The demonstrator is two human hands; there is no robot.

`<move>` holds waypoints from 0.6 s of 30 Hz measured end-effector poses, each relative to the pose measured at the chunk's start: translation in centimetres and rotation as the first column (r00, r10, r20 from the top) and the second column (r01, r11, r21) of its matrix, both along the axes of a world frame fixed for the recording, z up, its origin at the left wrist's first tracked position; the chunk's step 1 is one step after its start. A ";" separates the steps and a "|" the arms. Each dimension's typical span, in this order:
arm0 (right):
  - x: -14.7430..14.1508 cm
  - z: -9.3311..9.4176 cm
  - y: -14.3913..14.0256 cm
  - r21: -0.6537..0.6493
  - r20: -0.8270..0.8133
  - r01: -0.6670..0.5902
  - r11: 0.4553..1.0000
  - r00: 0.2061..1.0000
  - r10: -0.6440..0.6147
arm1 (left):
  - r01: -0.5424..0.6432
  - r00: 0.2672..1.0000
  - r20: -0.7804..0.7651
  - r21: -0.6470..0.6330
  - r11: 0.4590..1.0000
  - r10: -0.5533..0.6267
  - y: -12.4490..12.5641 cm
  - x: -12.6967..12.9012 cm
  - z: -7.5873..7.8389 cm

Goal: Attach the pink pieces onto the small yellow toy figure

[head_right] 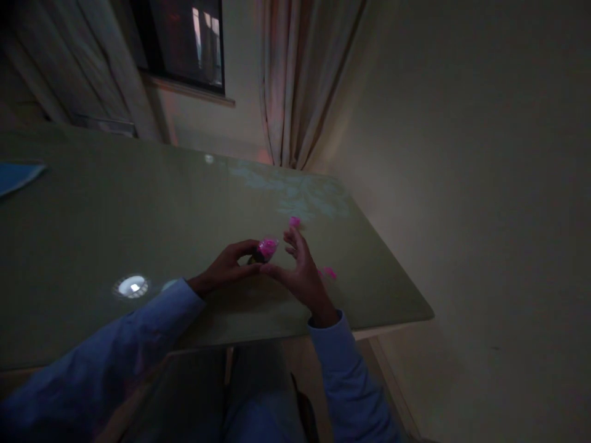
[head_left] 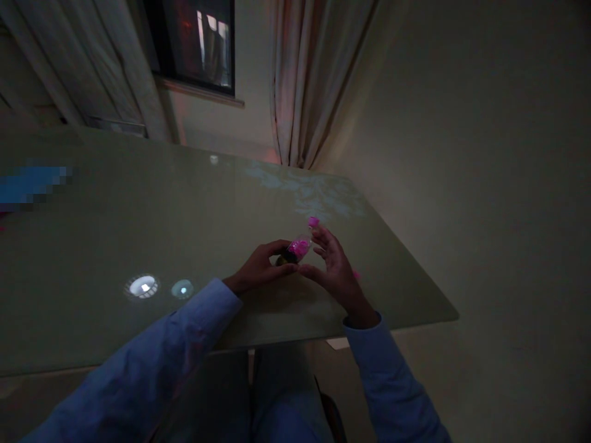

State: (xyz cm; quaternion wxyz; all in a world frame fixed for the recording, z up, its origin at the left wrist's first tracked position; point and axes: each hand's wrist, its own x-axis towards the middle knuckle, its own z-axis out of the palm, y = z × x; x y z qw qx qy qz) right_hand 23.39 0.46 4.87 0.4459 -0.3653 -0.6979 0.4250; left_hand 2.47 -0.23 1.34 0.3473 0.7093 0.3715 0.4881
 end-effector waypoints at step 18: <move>-3.6 -2.2 -1.6 -0.184 -0.319 0.109 0.977 0.933 -0.164 | 0.072 0.997 -0.027 -0.079 0.994 -0.075 -0.1 0.0 0.1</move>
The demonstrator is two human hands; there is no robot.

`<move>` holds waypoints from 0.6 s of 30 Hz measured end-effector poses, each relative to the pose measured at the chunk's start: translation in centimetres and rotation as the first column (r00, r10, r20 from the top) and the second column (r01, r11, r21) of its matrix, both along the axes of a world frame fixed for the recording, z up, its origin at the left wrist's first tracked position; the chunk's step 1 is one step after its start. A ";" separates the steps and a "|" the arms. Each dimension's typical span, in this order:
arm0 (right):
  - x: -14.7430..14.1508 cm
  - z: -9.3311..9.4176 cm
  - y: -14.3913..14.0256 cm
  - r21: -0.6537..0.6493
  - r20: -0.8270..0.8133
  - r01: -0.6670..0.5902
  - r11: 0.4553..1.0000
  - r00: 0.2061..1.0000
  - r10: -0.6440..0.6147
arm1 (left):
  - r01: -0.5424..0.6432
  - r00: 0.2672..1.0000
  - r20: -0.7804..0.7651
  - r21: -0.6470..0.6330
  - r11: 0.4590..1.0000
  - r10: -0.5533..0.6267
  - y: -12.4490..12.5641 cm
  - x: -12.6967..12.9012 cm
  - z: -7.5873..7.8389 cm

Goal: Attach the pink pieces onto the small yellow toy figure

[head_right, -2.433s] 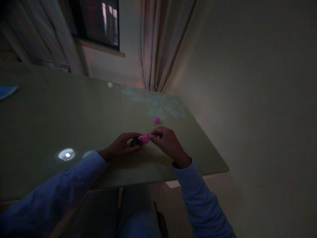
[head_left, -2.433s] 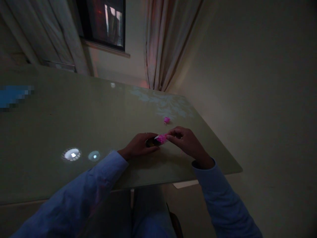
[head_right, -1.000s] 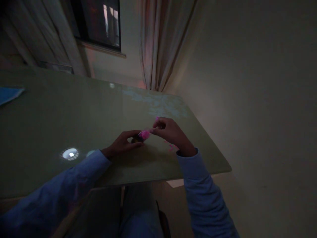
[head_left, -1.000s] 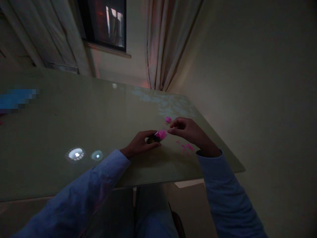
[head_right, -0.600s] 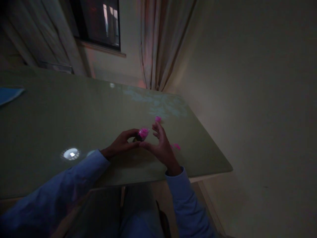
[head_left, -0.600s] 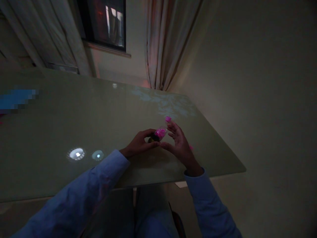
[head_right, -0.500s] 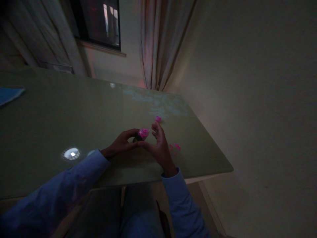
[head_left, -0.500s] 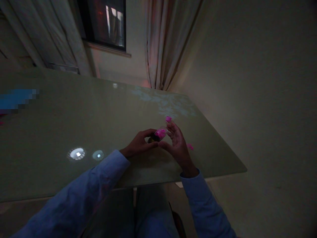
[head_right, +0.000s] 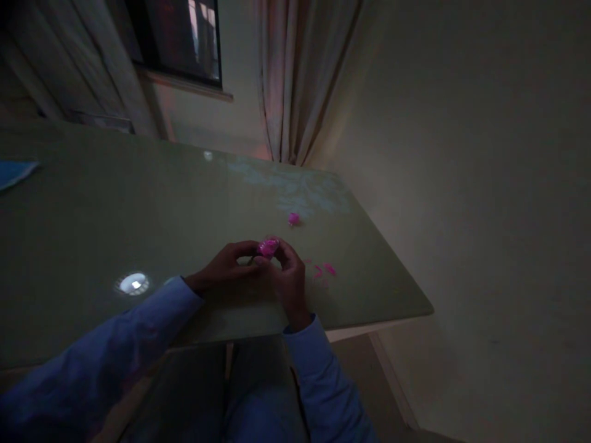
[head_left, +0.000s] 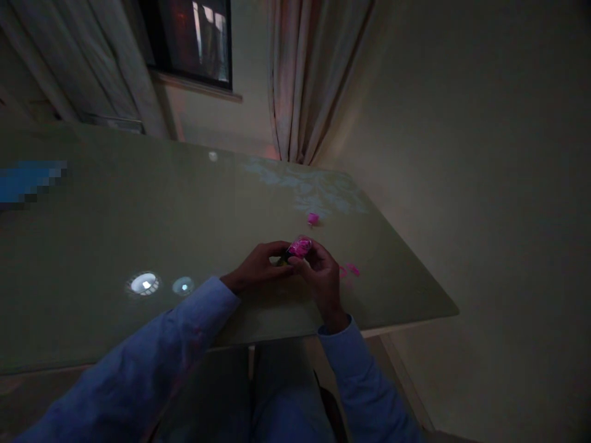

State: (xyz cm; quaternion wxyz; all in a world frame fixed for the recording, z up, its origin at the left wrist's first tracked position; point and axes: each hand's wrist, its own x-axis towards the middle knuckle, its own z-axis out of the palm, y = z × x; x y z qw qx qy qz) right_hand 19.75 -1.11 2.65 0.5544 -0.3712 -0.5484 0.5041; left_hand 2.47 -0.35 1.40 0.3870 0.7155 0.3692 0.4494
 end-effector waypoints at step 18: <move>1.2 -1.1 -1.1 0.196 0.042 -0.112 0.974 0.994 0.105 | -0.098 0.980 0.157 -0.144 0.985 0.120 -0.2 -1.3 0.7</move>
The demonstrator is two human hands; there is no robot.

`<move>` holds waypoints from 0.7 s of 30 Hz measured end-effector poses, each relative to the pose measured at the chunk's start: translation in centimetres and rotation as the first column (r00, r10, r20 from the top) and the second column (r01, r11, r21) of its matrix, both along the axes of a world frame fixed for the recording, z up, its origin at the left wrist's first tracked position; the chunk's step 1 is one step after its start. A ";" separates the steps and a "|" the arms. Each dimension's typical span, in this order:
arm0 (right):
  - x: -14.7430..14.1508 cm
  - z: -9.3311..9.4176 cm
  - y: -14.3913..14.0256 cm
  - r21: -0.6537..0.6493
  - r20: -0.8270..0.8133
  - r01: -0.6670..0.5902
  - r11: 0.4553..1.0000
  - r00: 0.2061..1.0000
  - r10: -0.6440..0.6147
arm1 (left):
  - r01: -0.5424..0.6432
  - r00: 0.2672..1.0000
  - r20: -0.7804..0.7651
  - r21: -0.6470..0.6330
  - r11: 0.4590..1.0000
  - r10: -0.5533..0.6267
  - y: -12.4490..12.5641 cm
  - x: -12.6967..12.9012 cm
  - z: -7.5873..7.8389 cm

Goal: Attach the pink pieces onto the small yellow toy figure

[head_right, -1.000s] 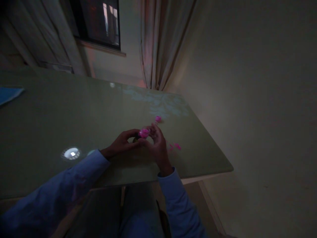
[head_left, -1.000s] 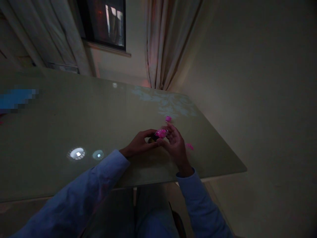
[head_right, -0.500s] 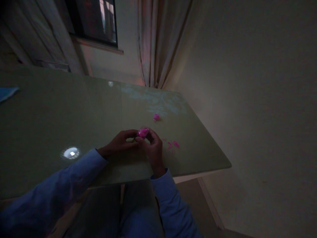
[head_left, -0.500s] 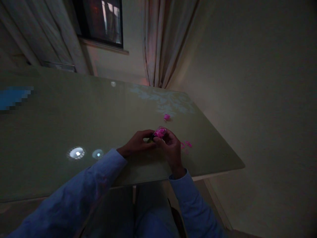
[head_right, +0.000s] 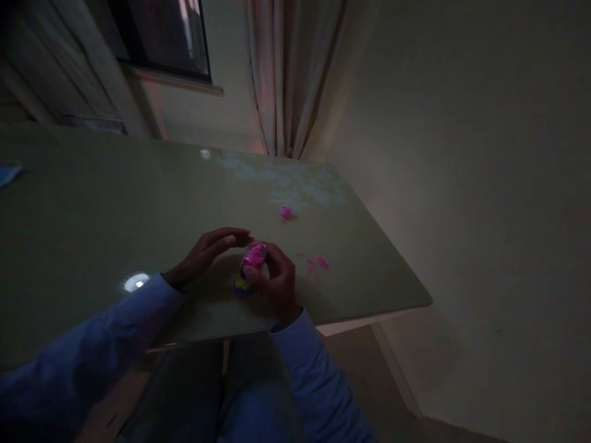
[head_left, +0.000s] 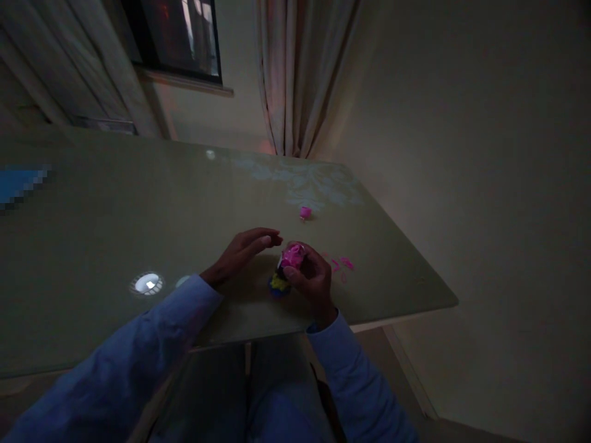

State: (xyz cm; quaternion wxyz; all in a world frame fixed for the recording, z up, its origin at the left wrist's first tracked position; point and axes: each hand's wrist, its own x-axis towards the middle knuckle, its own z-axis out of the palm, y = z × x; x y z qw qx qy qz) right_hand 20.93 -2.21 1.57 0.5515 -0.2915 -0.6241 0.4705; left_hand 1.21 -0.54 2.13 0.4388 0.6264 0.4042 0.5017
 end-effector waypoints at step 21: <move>1.9 -0.3 -1.4 0.459 0.177 -0.099 0.883 0.984 0.018 | 0.291 0.644 -0.763 0.195 0.937 -0.042 5.6 9.2 -1.7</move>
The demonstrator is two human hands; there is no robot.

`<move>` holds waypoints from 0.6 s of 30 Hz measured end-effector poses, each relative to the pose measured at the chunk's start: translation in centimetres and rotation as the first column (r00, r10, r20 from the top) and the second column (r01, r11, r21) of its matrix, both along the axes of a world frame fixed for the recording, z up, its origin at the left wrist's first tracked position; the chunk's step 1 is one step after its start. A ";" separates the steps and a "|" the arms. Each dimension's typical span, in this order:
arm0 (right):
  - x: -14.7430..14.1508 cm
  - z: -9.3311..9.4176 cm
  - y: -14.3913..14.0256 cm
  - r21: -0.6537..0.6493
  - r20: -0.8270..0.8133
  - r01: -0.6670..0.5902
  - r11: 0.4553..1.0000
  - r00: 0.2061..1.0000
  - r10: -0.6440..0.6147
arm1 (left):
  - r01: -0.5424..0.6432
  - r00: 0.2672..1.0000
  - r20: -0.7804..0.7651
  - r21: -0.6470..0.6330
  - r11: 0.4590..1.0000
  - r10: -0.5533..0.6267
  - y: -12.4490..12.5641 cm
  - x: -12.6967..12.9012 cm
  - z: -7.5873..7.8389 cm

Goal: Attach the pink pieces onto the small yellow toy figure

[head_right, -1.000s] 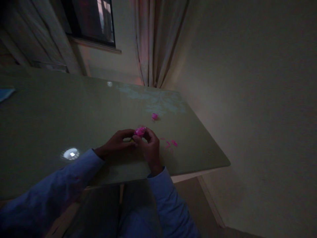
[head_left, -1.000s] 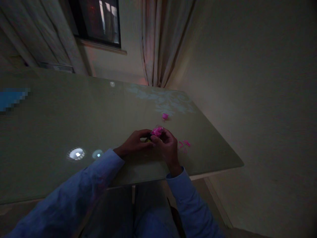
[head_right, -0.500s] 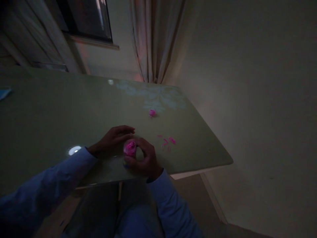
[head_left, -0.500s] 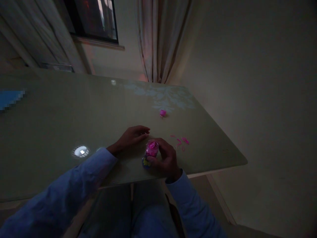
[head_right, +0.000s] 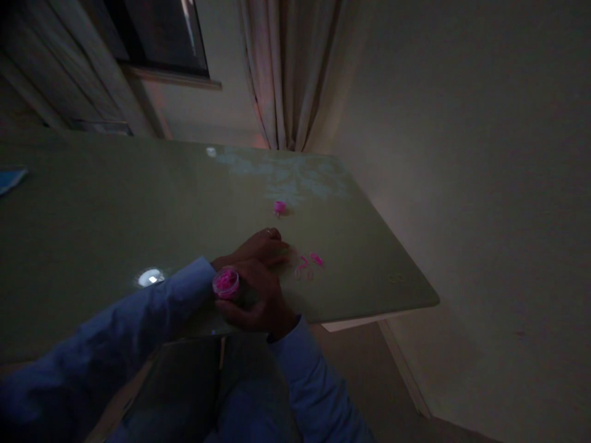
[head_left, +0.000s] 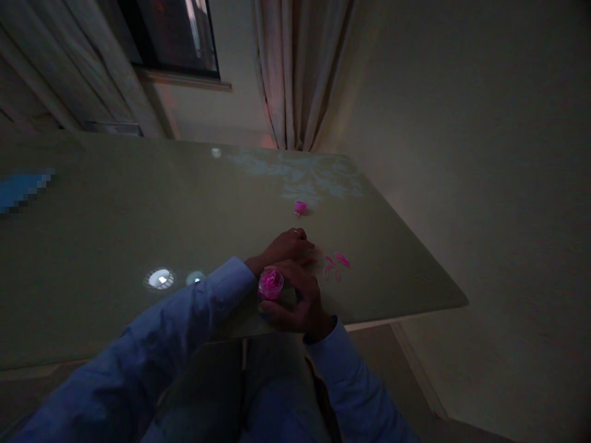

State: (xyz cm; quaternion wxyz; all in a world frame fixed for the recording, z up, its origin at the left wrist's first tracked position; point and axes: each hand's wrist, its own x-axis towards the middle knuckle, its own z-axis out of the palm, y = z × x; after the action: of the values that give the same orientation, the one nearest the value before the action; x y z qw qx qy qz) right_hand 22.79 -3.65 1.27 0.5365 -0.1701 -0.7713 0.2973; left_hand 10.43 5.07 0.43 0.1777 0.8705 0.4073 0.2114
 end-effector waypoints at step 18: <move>-0.2 -0.2 -0.1 0.044 -0.026 -0.005 0.999 1.000 0.006 | 0.297 0.887 0.364 0.021 0.955 -0.284 -0.7 0.9 0.8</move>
State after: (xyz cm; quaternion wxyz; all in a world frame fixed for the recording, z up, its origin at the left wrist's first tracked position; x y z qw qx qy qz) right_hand 22.57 -3.80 1.07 0.5492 -0.1521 -0.7711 0.2839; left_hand 11.37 4.33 1.19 0.2949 0.8641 0.2364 0.3323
